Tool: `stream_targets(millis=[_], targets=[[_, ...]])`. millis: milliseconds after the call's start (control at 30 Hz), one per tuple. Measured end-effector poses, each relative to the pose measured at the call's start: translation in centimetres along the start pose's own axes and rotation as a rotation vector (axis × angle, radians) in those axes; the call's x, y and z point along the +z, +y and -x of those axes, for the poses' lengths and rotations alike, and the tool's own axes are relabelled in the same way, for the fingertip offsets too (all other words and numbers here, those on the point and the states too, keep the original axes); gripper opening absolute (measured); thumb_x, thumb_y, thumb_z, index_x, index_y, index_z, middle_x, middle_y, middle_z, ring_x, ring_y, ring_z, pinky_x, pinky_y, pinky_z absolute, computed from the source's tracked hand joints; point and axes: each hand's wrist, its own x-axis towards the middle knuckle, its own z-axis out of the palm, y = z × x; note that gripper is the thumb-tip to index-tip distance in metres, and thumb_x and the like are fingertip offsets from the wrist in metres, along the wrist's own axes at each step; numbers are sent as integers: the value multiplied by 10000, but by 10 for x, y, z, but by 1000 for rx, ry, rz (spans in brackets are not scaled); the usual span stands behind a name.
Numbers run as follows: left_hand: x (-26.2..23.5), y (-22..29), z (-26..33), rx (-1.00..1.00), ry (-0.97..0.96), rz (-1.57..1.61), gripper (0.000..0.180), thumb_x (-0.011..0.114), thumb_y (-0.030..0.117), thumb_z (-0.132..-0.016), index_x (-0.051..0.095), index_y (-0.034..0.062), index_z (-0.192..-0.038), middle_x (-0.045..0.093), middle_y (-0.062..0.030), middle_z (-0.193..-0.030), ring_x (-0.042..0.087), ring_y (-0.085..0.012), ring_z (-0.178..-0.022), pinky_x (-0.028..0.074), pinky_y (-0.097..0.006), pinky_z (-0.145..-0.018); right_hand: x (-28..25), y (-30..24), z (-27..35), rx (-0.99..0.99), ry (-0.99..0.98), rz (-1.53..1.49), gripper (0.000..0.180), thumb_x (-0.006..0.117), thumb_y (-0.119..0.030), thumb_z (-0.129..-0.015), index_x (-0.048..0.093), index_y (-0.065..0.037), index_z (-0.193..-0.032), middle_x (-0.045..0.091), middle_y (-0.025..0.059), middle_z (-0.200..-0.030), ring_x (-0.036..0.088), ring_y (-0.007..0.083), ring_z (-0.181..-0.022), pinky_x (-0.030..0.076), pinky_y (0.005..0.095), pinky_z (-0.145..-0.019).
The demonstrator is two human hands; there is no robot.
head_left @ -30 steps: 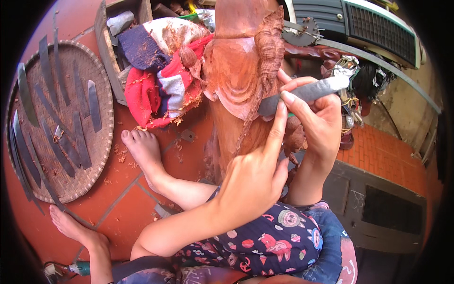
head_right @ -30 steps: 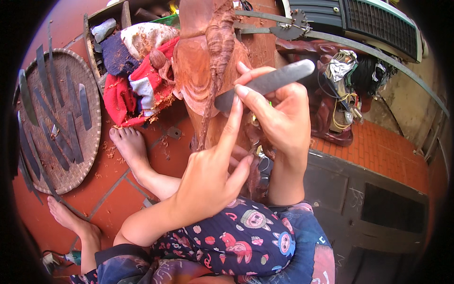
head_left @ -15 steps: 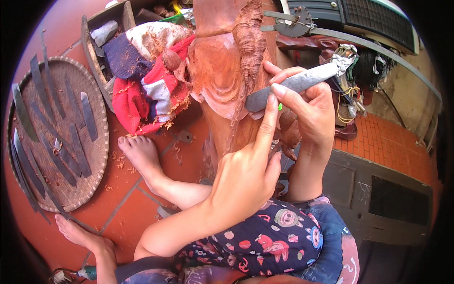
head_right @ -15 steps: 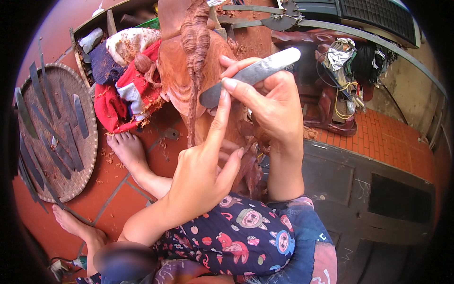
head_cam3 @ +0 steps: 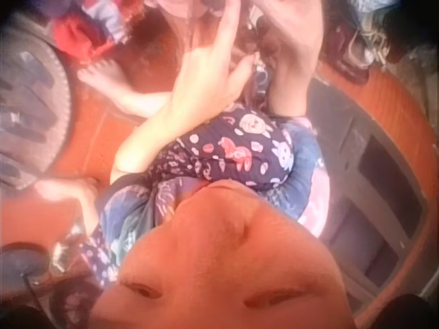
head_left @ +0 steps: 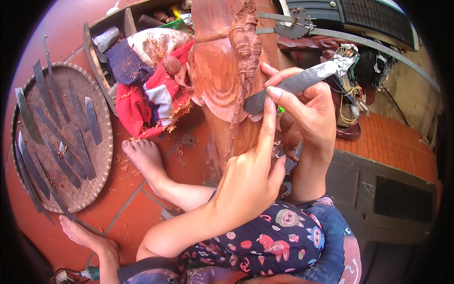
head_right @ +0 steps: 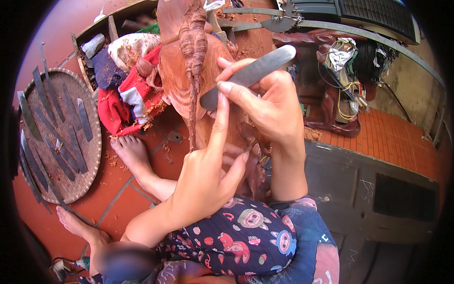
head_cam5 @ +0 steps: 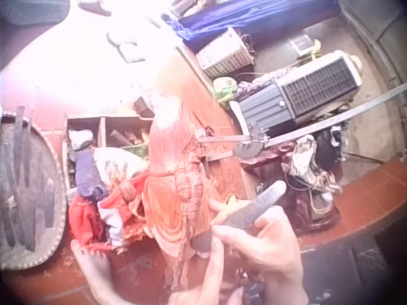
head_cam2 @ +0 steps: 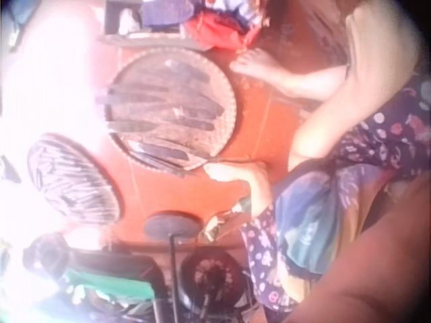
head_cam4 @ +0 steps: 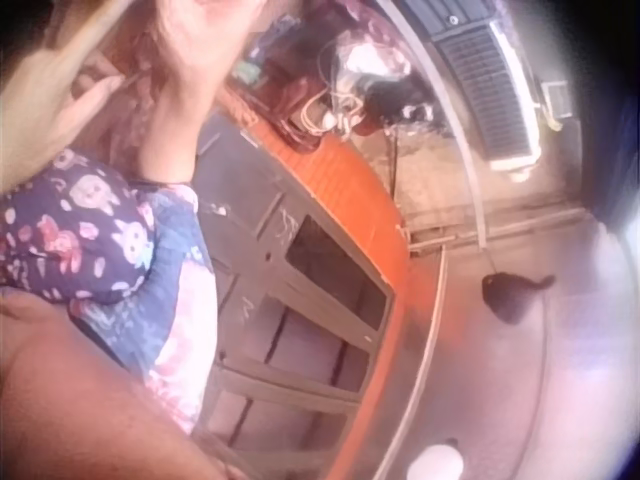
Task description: The person carves a wooden sculpture using a small knife, focusing on refining the details of the face and hair. They hold the sculpture with one hand and use the knife with the other to shape the wood.
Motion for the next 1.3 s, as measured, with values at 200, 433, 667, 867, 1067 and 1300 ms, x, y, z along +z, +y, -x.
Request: stream_targets(millis=[200, 433, 667, 867, 1067, 1300], targets=[[-3, 5, -7, -11, 12, -51, 911, 599, -14, -876, 29, 12, -1587, 715, -192, -783, 727, -356, -713, 579, -427, -666, 2, -5, -3, -32, -39, 73, 99, 682, -2, -894, 690, 63, -967, 701, 59, -905, 659, 108, -893, 539, 336, -935], [1, 8, -13, 64, 39, 40, 900, 608, 23, -864, 48, -51, -1564, 653, -345, -839, 664, -488, -720, 529, -546, -639, 6, -1, 1, -79, 91, -71, 106, 688, 12, -904, 693, 38, -1007, 722, 92, -990, 692, 148, -936, 542, 258, -816], [9, 1, -8, 68, 17, 62, 923, 607, 16, -864, 6, -72, -1560, 615, -400, -1106, 674, -499, -883, 552, -508, -742, 0, -5, 2, -21, 49, -108, 94, 700, 31, -878, 697, 49, -970, 718, 79, -970, 680, 204, -1057, 518, 359, -989], [6, -1, 0, 14, 38, 115, 914, 594, 1, -865, 5, -69, -1560, 641, -349, -1098, 669, -492, -905, 547, -512, -762, -1, -14, 2, -113, -186, 282, 79, 650, 39, -908, 668, 77, -975, 692, 75, -928, 662, 183, -1069, 520, 373, -995], [6, -4, -11, 32, 62, 163, 917, 586, -7, -866, -7, -53, -1564, 670, -314, -915, 671, -493, -793, 533, -530, -682, 10, -19, -3, 32, -42, 189, 69, 651, 42, -911, 675, 72, -969, 696, 72, -927, 664, 175, -1050, 483, 372, -1034], [1, -2, -13, -9, 12, 152, 955, 590, -17, -905, -89, 20, -1577, 715, -178, -894, 738, -283, -771, 586, -355, -675, 10, -21, -8, 46, -26, 201, 67, 647, 26, -914, 677, 79, -944, 697, 67, -902, 666, 129, -873, 483, 387, -1045]])
